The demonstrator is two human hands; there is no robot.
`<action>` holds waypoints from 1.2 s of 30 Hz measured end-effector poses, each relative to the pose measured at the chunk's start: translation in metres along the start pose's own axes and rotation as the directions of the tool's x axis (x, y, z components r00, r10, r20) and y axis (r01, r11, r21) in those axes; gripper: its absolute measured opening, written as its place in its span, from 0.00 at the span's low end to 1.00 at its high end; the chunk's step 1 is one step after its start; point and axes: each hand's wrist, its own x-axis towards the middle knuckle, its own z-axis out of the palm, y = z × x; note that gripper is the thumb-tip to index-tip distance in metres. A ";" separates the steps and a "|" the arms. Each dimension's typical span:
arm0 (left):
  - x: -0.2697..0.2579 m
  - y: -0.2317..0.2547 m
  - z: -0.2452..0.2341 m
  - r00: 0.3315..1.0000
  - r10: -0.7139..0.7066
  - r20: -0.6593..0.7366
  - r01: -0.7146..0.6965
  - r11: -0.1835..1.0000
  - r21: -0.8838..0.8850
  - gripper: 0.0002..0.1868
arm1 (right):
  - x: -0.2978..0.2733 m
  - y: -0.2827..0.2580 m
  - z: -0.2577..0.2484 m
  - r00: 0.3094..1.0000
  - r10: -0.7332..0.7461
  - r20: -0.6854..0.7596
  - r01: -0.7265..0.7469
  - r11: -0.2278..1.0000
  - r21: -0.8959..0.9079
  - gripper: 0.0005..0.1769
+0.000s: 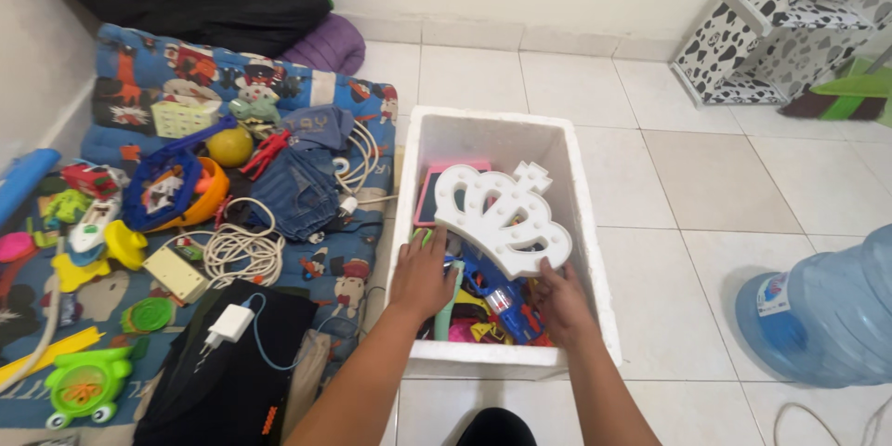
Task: The person kneels on the floor beside a mattress covered with scattered toys and picks the toys up one at a time, placing them into a white styrofoam box on the floor. They handle items including a toy crown, a toy shark, a green frog toy, an orange toy boat, a toy helmet, and small assorted toys, clearing them off the mattress into the box.
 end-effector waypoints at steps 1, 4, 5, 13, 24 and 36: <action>-0.001 -0.002 -0.001 0.997 0.039 0.062 -0.042 0.998 0.054 0.45 | 0.009 0.002 0.001 1.000 -0.022 0.017 0.022 1.000 -0.008 0.26; 0.004 0.001 -0.007 0.996 0.047 0.077 -0.049 0.999 0.024 0.42 | 0.036 0.011 0.003 0.996 0.020 -0.086 -0.023 0.999 -0.032 0.27; 0.002 0.002 -0.010 0.998 0.027 0.061 -0.026 1.000 -0.014 0.40 | 0.044 0.016 0.003 0.996 0.013 -0.093 -0.016 1.000 -0.026 0.27; 0.003 0.012 -0.032 0.985 -0.097 -0.143 0.076 0.986 -0.147 0.54 | 0.113 0.040 0.040 0.995 -0.058 -0.076 0.057 0.998 -0.008 0.22; 0.016 0.029 -0.047 0.927 -0.220 0.303 0.143 0.956 0.255 0.54 | 0.153 0.047 0.014 0.891 -0.406 -0.204 0.137 0.666 -0.733 0.45; 0.072 0.033 0.074 0.972 -0.201 0.121 0.191 0.978 0.088 0.42 | 0.122 0.034 0.048 0.759 -0.649 0.049 0.327 0.316 -0.891 0.58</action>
